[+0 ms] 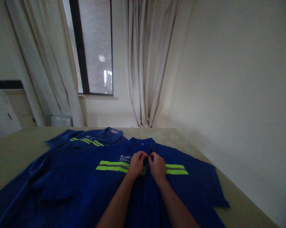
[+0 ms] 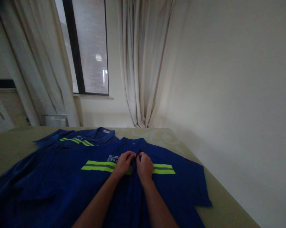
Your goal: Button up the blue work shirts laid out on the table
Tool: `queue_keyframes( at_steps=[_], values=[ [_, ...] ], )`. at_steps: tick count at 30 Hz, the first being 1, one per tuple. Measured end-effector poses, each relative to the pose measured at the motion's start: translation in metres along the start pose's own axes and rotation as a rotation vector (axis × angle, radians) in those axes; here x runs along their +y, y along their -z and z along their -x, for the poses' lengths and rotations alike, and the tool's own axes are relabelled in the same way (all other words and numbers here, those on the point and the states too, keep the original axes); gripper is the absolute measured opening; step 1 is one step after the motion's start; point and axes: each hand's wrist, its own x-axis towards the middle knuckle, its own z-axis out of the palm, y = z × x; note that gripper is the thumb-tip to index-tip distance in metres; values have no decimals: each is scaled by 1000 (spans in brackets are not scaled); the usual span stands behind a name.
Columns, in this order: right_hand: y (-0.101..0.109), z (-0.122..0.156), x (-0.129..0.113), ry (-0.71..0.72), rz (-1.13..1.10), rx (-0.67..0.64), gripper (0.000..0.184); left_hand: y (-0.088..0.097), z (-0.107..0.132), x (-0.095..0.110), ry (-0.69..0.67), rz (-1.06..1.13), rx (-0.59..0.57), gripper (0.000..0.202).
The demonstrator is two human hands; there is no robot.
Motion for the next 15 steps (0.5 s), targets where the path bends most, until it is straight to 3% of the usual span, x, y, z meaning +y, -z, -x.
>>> queue_keyframes(
  at_steps=[4, 9, 12, 15],
  values=[
    [-5, -18, 3, -47, -15, 7, 20, -2, 5, 4, 21, -135, -15, 34],
    [-13, -39, -1, -28, -72, 33, 25, -3, 19, 15, -11, -277, -51, 62],
    [-16, -47, -3, -3, -128, 52, 24, -3, 52, 20, -49, -449, -142, 68],
    [-17, -54, -1, 33, -214, 56, 24, 1, 101, 20, -26, -613, -225, 66]
  ],
)
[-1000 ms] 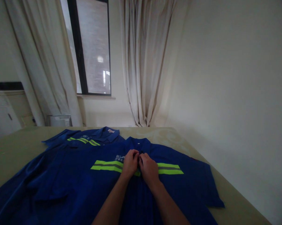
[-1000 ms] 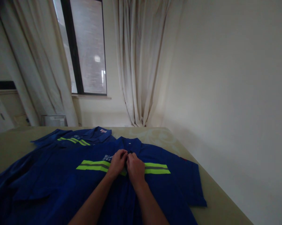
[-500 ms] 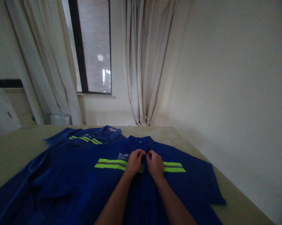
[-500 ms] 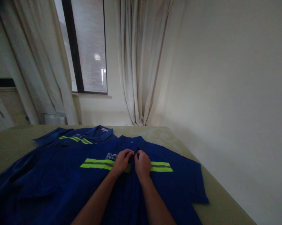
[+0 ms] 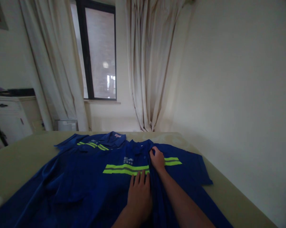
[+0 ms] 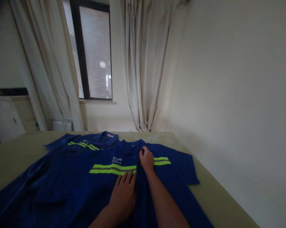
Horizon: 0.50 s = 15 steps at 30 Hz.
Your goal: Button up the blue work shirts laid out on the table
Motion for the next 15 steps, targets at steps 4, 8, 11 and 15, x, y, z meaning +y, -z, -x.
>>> queue_keyframes(
  at_steps=[4, 8, 11, 15],
  values=[
    [-3, -9, 1, 54, -165, -51, 26, -3, 51, -3, -62, 30, -163, 73],
    [6, 5, -8, 132, -325, -214, 38, 9, 51, -13, -88, 49, -91, 70],
    [34, 52, -7, 238, -374, -325, 45, 23, 28, -25, -73, 28, -87, 61],
    [68, 155, 38, 502, -165, -494, 65, 38, -2, -41, -81, -21, -86, 59]
  ],
)
